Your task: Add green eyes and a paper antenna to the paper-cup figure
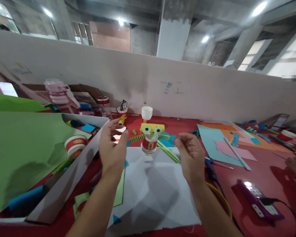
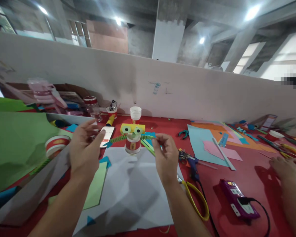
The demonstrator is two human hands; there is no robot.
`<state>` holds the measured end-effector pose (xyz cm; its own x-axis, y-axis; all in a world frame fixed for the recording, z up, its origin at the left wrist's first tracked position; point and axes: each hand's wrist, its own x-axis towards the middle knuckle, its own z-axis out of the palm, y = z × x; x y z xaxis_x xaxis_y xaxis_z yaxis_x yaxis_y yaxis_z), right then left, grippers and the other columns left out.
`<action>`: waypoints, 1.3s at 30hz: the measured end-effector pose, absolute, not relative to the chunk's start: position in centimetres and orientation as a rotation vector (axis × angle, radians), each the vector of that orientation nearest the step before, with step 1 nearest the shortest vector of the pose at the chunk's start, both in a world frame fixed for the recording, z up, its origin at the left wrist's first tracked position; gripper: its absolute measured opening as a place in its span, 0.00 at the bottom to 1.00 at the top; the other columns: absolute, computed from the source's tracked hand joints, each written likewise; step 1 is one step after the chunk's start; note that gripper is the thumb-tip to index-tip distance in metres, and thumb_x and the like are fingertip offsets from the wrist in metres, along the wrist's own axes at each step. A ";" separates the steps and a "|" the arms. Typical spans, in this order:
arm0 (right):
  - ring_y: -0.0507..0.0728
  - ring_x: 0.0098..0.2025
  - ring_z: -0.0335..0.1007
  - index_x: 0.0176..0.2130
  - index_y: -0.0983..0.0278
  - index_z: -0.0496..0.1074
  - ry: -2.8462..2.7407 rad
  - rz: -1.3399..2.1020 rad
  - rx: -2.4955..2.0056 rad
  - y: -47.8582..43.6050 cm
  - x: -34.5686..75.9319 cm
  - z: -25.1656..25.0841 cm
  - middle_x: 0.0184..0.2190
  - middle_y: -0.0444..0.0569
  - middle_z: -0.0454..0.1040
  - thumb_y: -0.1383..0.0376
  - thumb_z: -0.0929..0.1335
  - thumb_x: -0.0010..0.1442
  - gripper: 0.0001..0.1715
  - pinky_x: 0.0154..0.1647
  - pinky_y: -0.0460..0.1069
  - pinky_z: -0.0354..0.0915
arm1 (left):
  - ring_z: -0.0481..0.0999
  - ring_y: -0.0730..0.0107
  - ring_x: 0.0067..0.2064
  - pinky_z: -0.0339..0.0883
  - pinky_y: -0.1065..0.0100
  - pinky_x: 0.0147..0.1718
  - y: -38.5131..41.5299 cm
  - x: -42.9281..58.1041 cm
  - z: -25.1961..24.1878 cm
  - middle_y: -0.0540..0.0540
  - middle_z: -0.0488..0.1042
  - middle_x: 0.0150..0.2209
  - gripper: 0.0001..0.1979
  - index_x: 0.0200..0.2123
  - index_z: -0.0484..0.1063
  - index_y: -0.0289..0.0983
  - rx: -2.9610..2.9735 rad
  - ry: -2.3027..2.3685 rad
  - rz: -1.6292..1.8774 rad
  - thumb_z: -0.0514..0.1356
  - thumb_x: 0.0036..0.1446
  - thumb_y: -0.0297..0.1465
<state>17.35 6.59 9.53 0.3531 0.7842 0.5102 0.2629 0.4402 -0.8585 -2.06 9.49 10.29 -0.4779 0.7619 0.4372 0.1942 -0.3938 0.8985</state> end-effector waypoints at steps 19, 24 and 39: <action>0.58 0.33 0.77 0.37 0.58 0.74 -2.002 0.466 -1.322 -4.3 18.9 1.0 0.32 0.47 0.80 0.65 0.64 0.62 0.08 0.33 0.51 0.72 | 0.76 0.61 0.38 0.71 0.60 0.40 -7.3 -9.2 -1.3 0.46 0.80 0.36 0.14 0.40 0.77 0.44 2.240 1.773 1.326 0.58 0.54 0.22; 0.58 0.30 0.75 0.39 0.60 0.73 -2.139 0.183 -1.188 -4.7 18.8 0.7 0.29 0.48 0.78 0.70 0.64 0.62 0.08 0.32 0.53 0.70 | 0.76 0.62 0.41 0.69 0.59 0.44 -8.0 -9.2 -1.6 0.46 0.79 0.39 0.19 0.43 0.75 0.46 2.306 1.768 1.405 0.58 0.52 0.20; 0.57 0.30 0.73 0.40 0.62 0.73 -2.158 0.126 -1.141 -4.8 19.1 -0.2 0.29 0.49 0.77 0.69 0.65 0.63 0.07 0.34 0.51 0.66 | 0.72 0.62 0.42 0.68 0.60 0.44 -6.4 -10.2 0.3 0.44 0.71 0.41 0.19 0.48 0.67 0.38 1.101 1.897 1.645 0.62 0.53 0.37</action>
<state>19.12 -4.82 -0.15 -0.3818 0.7610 0.5245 0.6950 0.6105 -0.3798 -10.19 -6.41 0.28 -0.6114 0.7672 0.1938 0.3006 -0.0014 0.9538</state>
